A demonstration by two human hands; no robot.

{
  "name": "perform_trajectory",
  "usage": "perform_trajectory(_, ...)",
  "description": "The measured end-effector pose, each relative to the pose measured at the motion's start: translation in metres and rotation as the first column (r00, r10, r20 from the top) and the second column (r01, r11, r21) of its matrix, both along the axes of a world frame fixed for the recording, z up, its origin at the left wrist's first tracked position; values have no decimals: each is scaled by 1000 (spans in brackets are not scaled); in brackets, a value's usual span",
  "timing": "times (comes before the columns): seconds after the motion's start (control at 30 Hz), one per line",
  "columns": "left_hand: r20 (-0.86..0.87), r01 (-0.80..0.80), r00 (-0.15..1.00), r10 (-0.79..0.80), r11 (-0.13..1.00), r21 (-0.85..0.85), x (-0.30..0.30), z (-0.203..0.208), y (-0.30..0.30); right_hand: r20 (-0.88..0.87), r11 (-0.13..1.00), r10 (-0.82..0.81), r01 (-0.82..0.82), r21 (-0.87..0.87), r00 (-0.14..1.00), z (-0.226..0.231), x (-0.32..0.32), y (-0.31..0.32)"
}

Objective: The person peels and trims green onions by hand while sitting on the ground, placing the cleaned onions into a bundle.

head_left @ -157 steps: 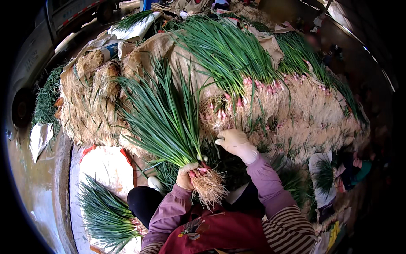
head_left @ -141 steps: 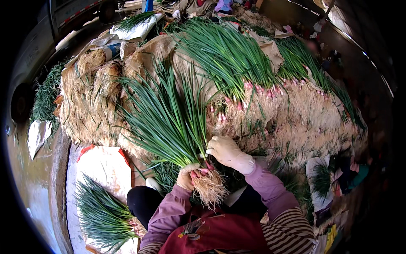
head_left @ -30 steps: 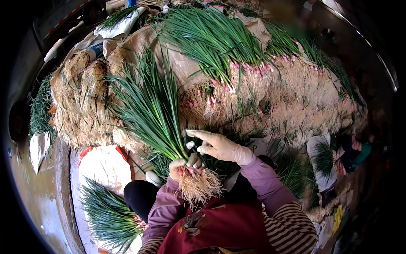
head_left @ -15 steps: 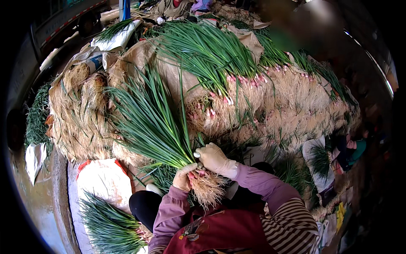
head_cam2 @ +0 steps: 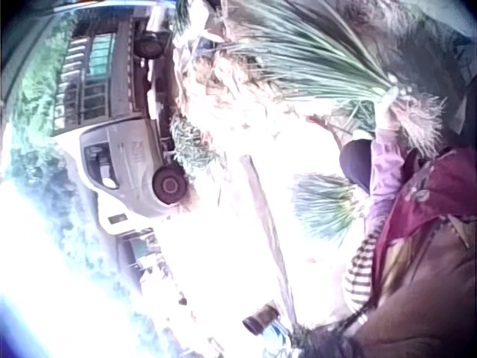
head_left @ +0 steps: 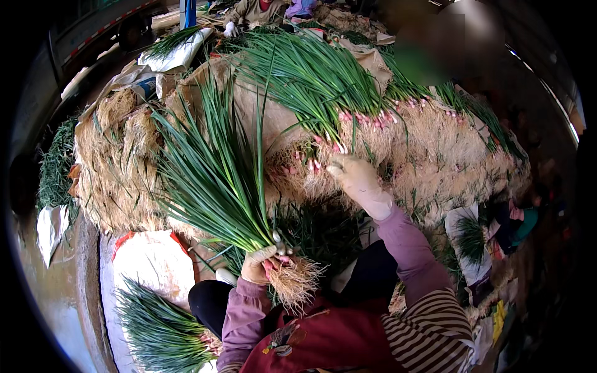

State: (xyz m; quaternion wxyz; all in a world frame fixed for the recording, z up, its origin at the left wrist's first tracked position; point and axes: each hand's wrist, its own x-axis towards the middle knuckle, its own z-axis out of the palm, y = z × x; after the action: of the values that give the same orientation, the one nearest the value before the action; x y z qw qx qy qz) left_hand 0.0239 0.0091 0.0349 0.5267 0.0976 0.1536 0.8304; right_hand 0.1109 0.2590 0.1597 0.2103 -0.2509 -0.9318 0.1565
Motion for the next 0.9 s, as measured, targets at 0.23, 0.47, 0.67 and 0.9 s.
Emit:
perform_trajectory(0.23,28,65,997,-65,998,27,-4,-14,15,97,965,-242,228,132,965,-4,-6,-4)
perform_trajectory(0.47,36,133,990,-137,986,100,6,-18,32,0,914,361,-353,-200,933,-72,48,-97)
perform_trajectory(0.67,89,136,986,-138,990,31,9,-7,29,-97,329,37,-104,-939,995,-78,-4,-49)
perform_trajectory(0.9,107,218,974,-202,962,-165,5,-29,28,-191,416,-69,-145,-898,979,-120,-17,-58)
